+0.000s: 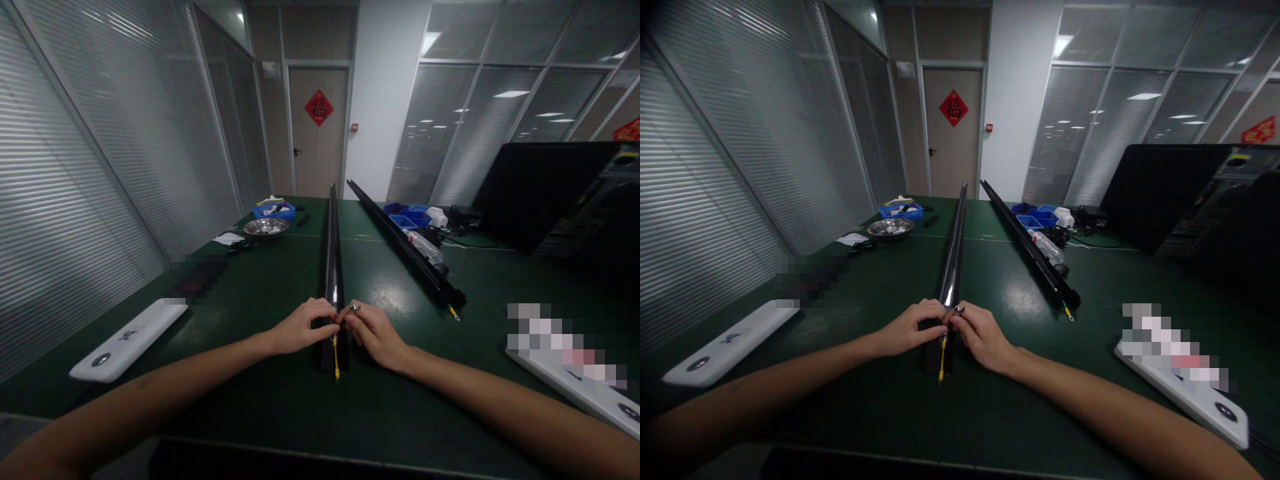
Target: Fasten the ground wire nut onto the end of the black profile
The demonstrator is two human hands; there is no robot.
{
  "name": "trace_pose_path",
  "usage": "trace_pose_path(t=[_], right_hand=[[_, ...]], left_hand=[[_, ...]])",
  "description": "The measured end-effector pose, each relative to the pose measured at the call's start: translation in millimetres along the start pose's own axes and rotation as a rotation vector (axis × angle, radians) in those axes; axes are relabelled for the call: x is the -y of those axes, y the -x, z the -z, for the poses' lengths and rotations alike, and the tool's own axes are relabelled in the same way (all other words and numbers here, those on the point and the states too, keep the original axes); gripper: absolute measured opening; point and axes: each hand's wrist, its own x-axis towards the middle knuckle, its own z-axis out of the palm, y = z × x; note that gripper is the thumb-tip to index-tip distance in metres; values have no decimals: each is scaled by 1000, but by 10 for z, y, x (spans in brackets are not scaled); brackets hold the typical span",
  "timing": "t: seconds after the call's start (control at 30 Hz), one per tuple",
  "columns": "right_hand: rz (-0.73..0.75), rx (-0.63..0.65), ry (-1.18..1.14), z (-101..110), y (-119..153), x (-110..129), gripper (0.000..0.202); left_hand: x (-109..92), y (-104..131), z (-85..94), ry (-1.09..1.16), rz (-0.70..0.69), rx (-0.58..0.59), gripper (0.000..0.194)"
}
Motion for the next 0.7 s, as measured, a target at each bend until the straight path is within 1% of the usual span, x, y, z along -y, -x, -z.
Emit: trace_pose_path(t=[0.4,0.7], right_hand=[[3,-10,30,-4,-3,6,27],[-11,-26,50,-9,-6,42,30]], left_hand=[[3,-5,-3,13,1,-6,27],[11,-11,-18,24,-11,-22,26]])
